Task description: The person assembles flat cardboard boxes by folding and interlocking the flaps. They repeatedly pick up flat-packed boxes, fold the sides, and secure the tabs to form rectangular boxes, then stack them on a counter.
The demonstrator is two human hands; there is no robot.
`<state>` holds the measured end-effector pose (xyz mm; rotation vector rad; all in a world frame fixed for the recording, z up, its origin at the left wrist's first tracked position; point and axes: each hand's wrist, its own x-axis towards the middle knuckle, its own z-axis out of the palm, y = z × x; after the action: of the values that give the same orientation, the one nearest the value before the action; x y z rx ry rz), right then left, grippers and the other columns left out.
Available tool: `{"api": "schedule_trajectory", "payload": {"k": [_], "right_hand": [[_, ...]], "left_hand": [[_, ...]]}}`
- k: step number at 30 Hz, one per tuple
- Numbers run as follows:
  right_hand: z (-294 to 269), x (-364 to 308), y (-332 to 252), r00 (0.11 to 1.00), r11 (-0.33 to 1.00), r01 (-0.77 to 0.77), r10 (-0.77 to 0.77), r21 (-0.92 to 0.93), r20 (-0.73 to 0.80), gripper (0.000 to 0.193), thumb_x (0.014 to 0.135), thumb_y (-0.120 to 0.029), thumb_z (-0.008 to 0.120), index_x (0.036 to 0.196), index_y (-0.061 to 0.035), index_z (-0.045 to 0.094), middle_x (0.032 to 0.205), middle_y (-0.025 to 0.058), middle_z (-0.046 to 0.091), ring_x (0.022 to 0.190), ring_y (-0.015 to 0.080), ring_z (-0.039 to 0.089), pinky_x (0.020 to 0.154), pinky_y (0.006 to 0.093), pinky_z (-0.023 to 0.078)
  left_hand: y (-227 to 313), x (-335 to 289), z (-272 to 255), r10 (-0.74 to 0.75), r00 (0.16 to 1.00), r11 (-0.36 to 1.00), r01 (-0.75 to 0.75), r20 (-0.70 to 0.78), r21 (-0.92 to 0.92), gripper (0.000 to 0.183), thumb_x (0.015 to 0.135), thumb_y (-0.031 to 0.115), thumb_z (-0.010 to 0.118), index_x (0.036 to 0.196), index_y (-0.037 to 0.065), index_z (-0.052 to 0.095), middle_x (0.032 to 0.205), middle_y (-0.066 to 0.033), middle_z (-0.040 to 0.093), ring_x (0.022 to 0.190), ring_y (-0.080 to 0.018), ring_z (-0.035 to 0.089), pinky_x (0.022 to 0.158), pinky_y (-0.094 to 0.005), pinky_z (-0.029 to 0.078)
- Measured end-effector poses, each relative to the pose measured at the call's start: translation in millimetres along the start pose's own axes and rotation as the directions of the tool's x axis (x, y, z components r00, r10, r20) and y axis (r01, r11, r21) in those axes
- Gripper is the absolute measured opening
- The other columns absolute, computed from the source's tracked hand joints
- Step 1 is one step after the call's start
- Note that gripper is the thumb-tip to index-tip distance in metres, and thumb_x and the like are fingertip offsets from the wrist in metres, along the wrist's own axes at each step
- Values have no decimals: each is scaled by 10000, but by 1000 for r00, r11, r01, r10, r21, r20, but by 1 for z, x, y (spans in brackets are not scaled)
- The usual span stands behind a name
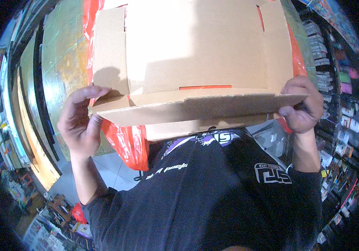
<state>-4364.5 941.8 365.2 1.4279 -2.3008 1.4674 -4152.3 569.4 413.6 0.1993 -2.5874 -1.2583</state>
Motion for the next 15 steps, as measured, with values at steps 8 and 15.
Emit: {"api": "schedule_trajectory", "payload": {"k": [8, 15], "right_hand": [[369, -202, 104, 984, 991, 125, -117, -54, 133, 506, 736, -471, 748, 862, -1, 608, 740, 116, 574, 643, 227, 561, 562, 319, 420], [402, -224, 114, 996, 973, 72, -58, -217, 70, 610, 787, -552, 655, 869, 48, 587, 777, 141, 569, 677, 232, 555, 589, 309, 416]], "left_hand": [[-359, -175, 104, 423, 887, 898, -437, 186, 42, 96, 703, 131, 770, 786, 118, 722, 685, -23, 669, 659, -170, 618, 627, -306, 370], [-412, -167, 133, 449, 849, 875, -480, 278, 54, 121, 703, 112, 758, 814, 96, 712, 655, -3, 658, 546, -151, 572, 556, -313, 322]]}}
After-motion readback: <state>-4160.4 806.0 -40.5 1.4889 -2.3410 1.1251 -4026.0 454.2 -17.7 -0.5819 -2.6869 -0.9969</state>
